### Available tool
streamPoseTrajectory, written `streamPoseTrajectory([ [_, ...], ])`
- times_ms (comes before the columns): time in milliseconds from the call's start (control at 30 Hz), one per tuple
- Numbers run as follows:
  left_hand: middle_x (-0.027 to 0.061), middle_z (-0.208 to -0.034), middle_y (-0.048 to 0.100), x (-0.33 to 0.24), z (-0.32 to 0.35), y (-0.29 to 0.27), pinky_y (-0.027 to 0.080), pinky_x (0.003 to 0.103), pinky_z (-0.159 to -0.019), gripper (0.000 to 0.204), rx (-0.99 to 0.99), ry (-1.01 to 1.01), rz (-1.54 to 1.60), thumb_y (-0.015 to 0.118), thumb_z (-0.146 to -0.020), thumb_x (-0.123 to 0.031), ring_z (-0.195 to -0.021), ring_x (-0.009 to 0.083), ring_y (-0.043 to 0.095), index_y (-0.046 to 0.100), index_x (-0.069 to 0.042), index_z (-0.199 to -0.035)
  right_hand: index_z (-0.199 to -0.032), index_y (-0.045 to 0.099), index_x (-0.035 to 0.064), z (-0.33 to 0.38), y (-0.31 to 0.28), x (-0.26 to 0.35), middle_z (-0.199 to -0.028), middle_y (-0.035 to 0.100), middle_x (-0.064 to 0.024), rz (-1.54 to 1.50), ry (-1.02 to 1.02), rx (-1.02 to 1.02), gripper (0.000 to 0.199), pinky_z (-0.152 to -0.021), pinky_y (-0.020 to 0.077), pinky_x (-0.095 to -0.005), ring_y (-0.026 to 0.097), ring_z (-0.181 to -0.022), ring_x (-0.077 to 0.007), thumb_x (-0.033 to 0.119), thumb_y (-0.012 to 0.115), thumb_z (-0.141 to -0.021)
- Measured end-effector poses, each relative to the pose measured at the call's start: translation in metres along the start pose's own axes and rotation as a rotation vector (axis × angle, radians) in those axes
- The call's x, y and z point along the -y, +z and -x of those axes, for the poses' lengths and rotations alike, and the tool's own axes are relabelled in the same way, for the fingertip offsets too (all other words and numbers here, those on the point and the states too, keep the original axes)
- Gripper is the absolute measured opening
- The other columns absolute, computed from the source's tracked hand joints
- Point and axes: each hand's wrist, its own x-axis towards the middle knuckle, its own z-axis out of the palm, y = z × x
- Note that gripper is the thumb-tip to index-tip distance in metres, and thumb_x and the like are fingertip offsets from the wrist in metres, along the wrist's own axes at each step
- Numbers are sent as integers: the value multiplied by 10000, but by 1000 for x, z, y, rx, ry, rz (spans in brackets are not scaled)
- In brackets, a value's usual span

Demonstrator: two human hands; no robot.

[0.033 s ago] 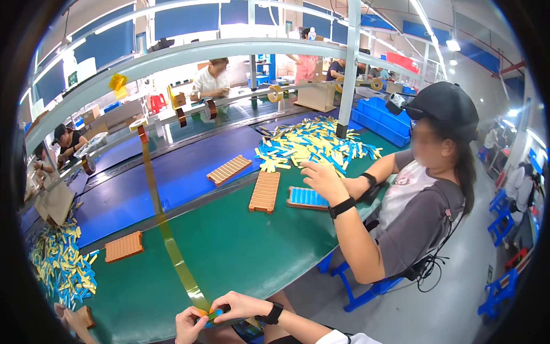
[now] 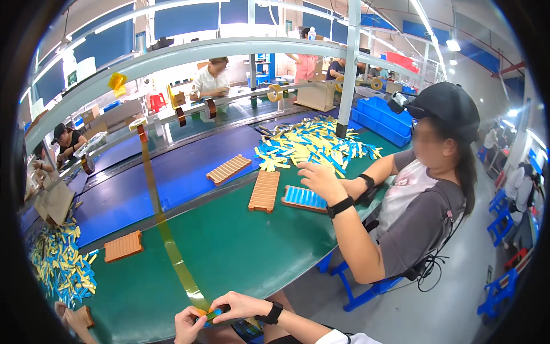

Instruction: Assembling small blue and yellow plastic components into a tray and securing them with tape.

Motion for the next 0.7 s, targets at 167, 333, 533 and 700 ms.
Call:
streamPoseTrajectory([
  [167,11,-763,505,-6,2,1,359,193,-618,74,-20,-7,21,568,-759,31,-691,72,444,504,-4,-747,-849,567,-27,4,3,-3,-717,588,-78,-113,16,-261,180,-637,439,-255,563,-682,-139,141,502,-833],
  [333,7,-760,500,-8,2,2,342,188,-595,95,-18,8,35,571,-754,33,-672,63,426,490,-11,-732,-789,572,13,16,-2,-10,-667,568,-62,661,-294,-703,86,-565,450,-276,556,-607,-184,93,589,-761],
  [533,8,-762,503,-9,4,0,340,188,-594,99,-53,-17,59,567,-758,39,-670,66,428,488,-12,-729,-781,578,38,45,-27,-4,-659,558,-56,905,-304,-823,106,-533,445,-276,547,-587,-190,62,641,-699],
  [700,15,-771,503,-4,-1,-1,346,191,-601,94,-36,-1,59,561,-761,47,-673,69,431,486,-4,-736,-813,575,27,84,-60,-8,-718,573,-90,948,-92,-1081,142,-602,453,-322,557,-672,-256,3,619,-679],
])
